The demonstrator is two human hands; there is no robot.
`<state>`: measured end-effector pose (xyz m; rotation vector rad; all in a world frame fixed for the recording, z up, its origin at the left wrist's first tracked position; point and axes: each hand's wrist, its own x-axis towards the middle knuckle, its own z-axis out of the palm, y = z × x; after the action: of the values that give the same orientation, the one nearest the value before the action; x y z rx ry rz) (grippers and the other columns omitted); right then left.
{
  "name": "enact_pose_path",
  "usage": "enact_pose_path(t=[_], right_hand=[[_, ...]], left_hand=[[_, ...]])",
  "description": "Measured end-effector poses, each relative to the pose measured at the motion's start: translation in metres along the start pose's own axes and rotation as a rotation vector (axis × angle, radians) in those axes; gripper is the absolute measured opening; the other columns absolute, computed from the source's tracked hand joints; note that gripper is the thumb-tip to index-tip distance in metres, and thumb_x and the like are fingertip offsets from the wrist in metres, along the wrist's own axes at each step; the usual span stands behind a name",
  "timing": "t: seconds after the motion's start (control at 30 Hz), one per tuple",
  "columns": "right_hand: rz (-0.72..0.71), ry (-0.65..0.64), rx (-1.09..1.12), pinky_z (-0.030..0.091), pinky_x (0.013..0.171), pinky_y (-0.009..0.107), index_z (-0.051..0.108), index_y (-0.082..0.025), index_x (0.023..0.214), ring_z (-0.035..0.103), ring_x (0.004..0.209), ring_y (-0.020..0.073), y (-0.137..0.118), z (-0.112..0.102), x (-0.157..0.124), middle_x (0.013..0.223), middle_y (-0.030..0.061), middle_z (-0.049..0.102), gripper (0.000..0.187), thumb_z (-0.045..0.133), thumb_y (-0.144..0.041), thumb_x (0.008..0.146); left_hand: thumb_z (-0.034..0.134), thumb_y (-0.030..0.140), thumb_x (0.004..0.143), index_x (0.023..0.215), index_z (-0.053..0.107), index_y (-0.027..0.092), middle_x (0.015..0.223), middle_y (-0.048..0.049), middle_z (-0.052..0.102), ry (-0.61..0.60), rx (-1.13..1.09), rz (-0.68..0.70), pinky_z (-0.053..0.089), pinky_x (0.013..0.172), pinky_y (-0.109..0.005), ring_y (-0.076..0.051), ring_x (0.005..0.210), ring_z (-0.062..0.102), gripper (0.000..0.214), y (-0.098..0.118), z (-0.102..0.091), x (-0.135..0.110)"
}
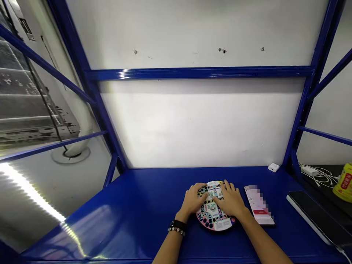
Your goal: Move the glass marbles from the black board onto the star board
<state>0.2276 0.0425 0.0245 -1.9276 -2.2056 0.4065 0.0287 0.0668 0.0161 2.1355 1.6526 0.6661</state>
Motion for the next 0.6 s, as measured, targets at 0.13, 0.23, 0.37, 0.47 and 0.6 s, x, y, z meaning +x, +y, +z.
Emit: enact_pose_path(t=[0.13, 0.23, 0.37, 0.47, 0.6], right_hand=[[0.021, 0.068, -0.032, 0.029, 0.11, 0.05, 0.039, -0.011, 0.151, 0.033, 0.139, 0.038, 0.0005, -0.0003, -0.01, 0.158, 0.018, 0.032, 0.077, 0.037, -0.059, 0.091], [0.035, 0.064, -0.028, 0.028, 0.109, 0.051, 0.039, -0.009, 0.151, 0.033, 0.139, 0.0386, -0.0003, -0.0021, -0.012, 0.157, 0.0192, 0.033, 0.077, 0.038, -0.057, 0.091], [0.051, 0.068, -0.045, 0.027, 0.11, 0.052, 0.039, -0.009, 0.151, 0.032, 0.139, 0.0386, -0.0017, -0.0027, -0.0111, 0.157, 0.0192, 0.033, 0.076, 0.037, -0.057, 0.092], [0.04, 0.054, -0.044, 0.026, 0.111, 0.052, 0.035, -0.008, 0.152, 0.03, 0.141, 0.0383, -0.0005, -0.0015, -0.0106, 0.158, 0.0196, 0.03, 0.079, 0.035, -0.058, 0.092], [0.029, -0.004, -0.028, 0.023, 0.113, 0.053, 0.028, -0.007, 0.155, 0.024, 0.145, 0.0382, 0.0021, 0.0002, -0.0096, 0.161, 0.0194, 0.023, 0.084, 0.032, -0.062, 0.092]], left_hand=[[0.052, 0.034, 0.089, 0.121, 0.065, 0.023, 0.12, -0.0066, 0.068, 0.075, -0.02, -0.066, 0.044, 0.095, -0.031, -0.021, 0.11, 0.062, 0.036, 0.0002, 0.001, 0.0005], [0.052, 0.036, 0.089, 0.113, 0.068, 0.022, 0.113, -0.0071, 0.07, 0.087, 0.011, -0.14, 0.045, 0.088, -0.031, -0.022, 0.103, 0.064, 0.032, 0.0014, 0.0008, 0.0006], [0.05, 0.039, 0.09, 0.104, 0.069, 0.021, 0.103, -0.0071, 0.071, 0.082, 0.049, -0.199, 0.045, 0.077, -0.03, -0.023, 0.095, 0.065, 0.03, 0.0039, 0.0003, 0.0004], [0.05, 0.039, 0.091, 0.102, 0.068, 0.021, 0.1, -0.0062, 0.071, 0.088, 0.077, -0.197, 0.043, 0.073, -0.028, -0.022, 0.093, 0.065, 0.028, 0.0044, 0.0011, 0.0], [0.049, 0.04, 0.091, 0.098, 0.066, 0.022, 0.097, -0.0055, 0.071, 0.08, 0.063, -0.201, 0.04, 0.067, -0.028, -0.021, 0.089, 0.065, 0.026, 0.0047, 0.0016, -0.0004]])
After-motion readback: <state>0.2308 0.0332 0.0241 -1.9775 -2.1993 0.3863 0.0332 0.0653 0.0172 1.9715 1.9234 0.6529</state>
